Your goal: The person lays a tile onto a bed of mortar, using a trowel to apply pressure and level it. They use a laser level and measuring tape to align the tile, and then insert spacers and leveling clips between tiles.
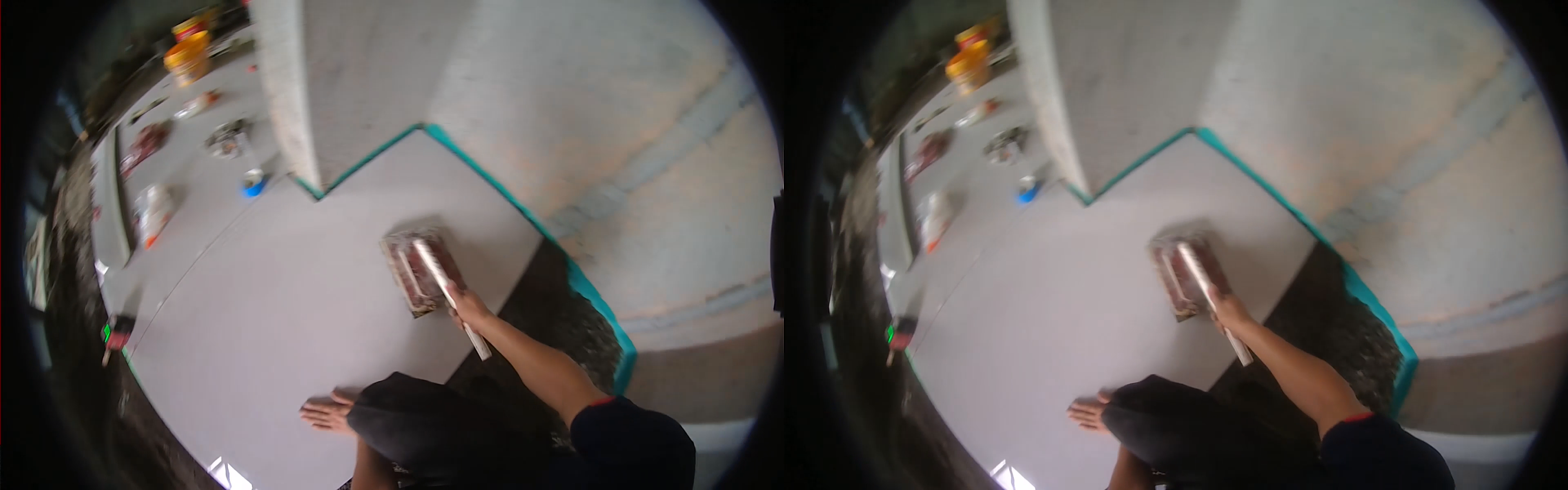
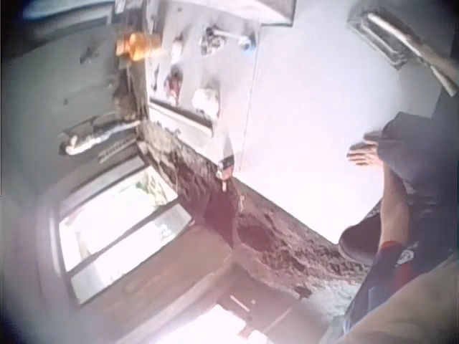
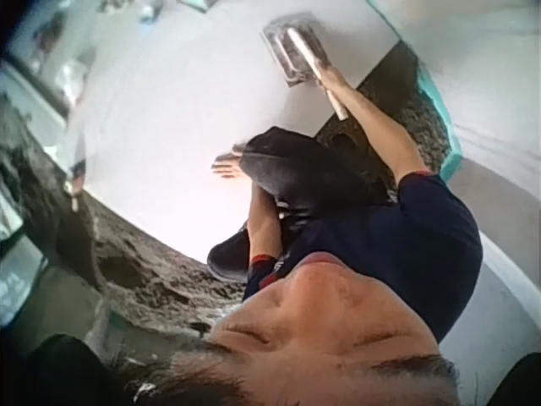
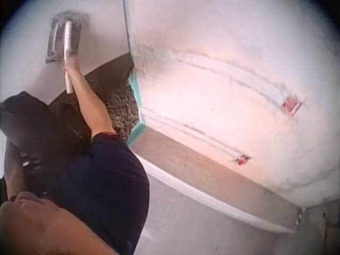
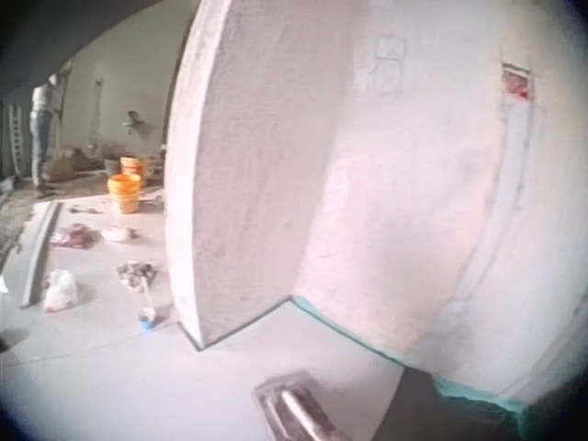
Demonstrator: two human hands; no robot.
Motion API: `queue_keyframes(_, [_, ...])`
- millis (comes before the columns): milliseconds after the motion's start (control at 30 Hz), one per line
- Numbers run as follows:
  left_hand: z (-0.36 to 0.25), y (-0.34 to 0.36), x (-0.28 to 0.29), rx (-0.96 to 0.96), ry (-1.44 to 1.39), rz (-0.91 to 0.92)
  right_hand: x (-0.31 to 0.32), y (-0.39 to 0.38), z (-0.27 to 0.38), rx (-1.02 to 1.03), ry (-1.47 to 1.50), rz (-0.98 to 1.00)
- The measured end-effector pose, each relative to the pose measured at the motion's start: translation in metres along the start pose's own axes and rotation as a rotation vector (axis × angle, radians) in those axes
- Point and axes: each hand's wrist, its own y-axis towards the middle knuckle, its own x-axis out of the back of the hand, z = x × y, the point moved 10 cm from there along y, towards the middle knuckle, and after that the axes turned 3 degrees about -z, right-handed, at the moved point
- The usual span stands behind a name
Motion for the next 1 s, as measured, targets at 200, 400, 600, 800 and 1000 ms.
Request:
queue_keyframes(200, [-0.007, 0.006, 0.017, -0.007, 0.001, -0.176, 0.122, -0.106, -0.007, 0.153, 0.314, -0.221])
queue_keyframes(400, [-0.010, 0.008, 0.015, -0.028, 0.033, -0.127, 0.087, -0.047, -0.018, 0.104, 0.124, -0.442])
queue_keyframes(600, [-0.013, 0.007, 0.015, -0.023, 0.040, -0.116, 0.121, -0.048, -0.013, 0.039, 0.183, -0.161])
queue_keyframes(800, [-0.009, 0.001, 0.008, -0.028, 0.066, -0.096, 0.063, -0.030, -0.051, 0.033, -0.216, -0.365])
queue_keyframes(1000, [-0.014, 0.010, 0.019, -0.067, 0.059, -0.134, 0.031, 0.029, 0.001, 0.012, -0.009, -0.022])
